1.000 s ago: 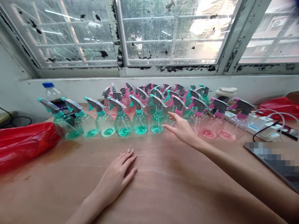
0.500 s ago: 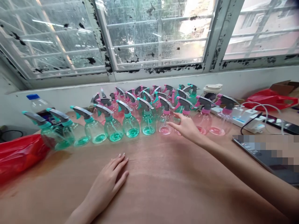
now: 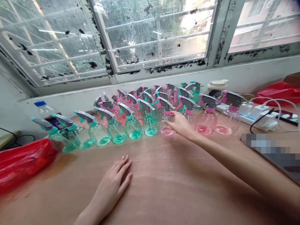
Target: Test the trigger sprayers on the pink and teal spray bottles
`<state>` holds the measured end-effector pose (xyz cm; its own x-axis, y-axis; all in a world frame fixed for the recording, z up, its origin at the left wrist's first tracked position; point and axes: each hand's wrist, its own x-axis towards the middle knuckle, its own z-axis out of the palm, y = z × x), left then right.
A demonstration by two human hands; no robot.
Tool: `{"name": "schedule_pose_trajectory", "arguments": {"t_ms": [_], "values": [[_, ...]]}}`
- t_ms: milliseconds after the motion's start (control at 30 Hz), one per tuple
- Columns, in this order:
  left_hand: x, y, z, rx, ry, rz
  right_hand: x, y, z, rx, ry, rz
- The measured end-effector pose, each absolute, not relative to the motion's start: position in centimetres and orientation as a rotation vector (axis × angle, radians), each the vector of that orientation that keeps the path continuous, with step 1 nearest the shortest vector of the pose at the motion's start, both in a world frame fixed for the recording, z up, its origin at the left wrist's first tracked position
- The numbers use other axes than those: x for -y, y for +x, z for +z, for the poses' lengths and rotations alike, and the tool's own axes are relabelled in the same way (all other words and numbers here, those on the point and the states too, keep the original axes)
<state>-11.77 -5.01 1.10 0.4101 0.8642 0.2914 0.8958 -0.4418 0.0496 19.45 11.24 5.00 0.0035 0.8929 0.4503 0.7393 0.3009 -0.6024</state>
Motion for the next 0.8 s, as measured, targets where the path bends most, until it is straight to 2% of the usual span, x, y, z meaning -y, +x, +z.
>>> {"name": "schedule_pose_trajectory", "arguments": {"t_ms": [400, 667, 800], "values": [[5.2, -10.6, 1.4, 1.625, -2.582, -0.472, -9.3, 19.5, 6.0, 1.816, -1.557, 0.213], [3.2, -4.0, 2.2, 1.802, -2.769, -0.678, -2.9, 20.8, 6.6, 1.983, -1.535, 0.181], [2.2, -0.7, 2.5, 1.745, -2.975, -0.827, 1.6, 22.0, 6.6, 2.127, -1.462, 0.15]]}}
